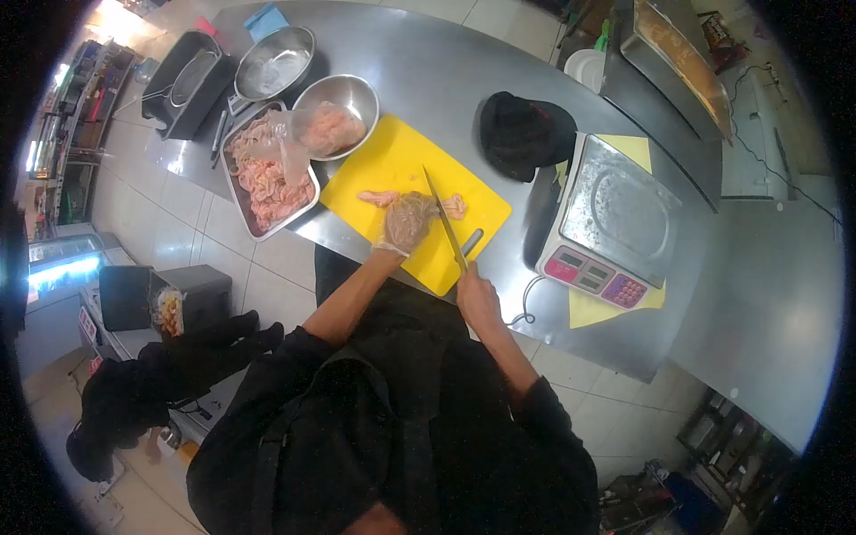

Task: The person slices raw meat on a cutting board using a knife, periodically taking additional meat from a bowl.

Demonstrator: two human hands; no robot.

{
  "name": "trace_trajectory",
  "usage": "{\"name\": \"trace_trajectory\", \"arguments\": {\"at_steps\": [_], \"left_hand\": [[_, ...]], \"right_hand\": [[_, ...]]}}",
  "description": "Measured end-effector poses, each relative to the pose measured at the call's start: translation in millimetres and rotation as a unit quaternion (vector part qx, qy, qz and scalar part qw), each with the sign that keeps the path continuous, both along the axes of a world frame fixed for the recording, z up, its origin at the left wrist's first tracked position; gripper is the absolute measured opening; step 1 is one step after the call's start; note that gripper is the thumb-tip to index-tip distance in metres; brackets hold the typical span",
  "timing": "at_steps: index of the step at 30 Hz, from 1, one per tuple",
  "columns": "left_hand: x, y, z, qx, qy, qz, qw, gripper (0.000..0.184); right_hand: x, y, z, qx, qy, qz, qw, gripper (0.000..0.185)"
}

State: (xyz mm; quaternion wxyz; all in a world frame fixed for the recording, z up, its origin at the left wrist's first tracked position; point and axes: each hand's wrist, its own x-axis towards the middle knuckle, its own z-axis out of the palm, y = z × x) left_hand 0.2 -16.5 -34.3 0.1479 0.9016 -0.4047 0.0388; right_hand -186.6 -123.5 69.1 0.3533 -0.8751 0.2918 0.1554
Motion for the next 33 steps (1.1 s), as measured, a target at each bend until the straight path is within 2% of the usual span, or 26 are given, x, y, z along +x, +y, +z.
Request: {"name": "trace_trajectory", "arguments": {"at_steps": [3, 7, 9, 13, 15, 18, 19, 21, 22, 24, 25, 26, 28, 30, 33], "left_hand": [[1, 0, -7, -0.025, -0.011, -0.018, 0.999, 0.021], [3, 4, 10, -0.076, 0.015, -0.037, 0.996, 0.020], [5, 6, 20, 0.003, 0.011, -0.062, 0.998, 0.019], [3, 24, 43, 0.023, 0.021, -0.103, 0.994, 0.017], [-5, 37, 40, 0.032, -0.032, -0.116, 0.992, 0.024], [-20, 48, 13, 0.028, -0.020, -0.049, 0.998, 0.031], [-18, 48, 7, 0.028, -0.020, -0.043, 0.998, 0.031], [-15, 44, -8, -0.109, 0.017, -0.087, 0.990, 0.035], [-19, 38, -22, -0.111, 0.017, -0.085, 0.990, 0.035], [-24, 22, -42, -0.165, -0.063, 0.002, 0.984, 0.035], [-18, 16, -16, -0.169, -0.066, 0.002, 0.983, 0.035], [-12, 11, 9, -0.246, 0.135, -0.013, 0.960, 0.037], [-12, 0, 25, -0.314, 0.331, -0.029, 0.890, 0.039], [-12, -12, 33, -0.259, 0.154, 0.010, 0.954, 0.041], [-15, -11, 37, -0.248, 0.113, 0.002, 0.962, 0.035]], "right_hand": [[40, 1, -17, -0.030, -0.030, 0.006, 0.999, 0.025], [82, -2, -29, -0.037, -0.058, 0.006, 0.998, 0.028], [94, -5, -29, -0.005, 0.001, 0.018, 1.000, 0.054], [97, -6, -5, -0.008, 0.011, 0.029, 0.999, 0.056], [93, -4, 6, 0.005, 0.020, 0.002, 1.000, 0.052], [68, -21, -26, -0.017, -0.053, 0.005, 0.998, 0.045], [63, -24, -16, -0.017, -0.054, 0.011, 0.998, 0.045], [47, -33, 2, 0.011, -0.102, -0.107, 0.989, 0.040], [39, -40, 0, 0.010, -0.102, -0.105, 0.989, 0.040], [27, -51, -6, -0.003, -0.082, -0.091, 0.992, 0.038], [23, -50, -6, -0.006, -0.086, -0.091, 0.992, 0.038], [19, -45, -7, 0.008, -0.063, -0.076, 0.995, 0.037], [12, -34, -13, 0.021, -0.022, -0.034, 0.999, 0.036], [7, -22, -15, 0.009, -0.031, -0.015, 0.999, 0.037], [9, -17, -4, 0.011, -0.026, -0.016, 0.999, 0.036]]}}
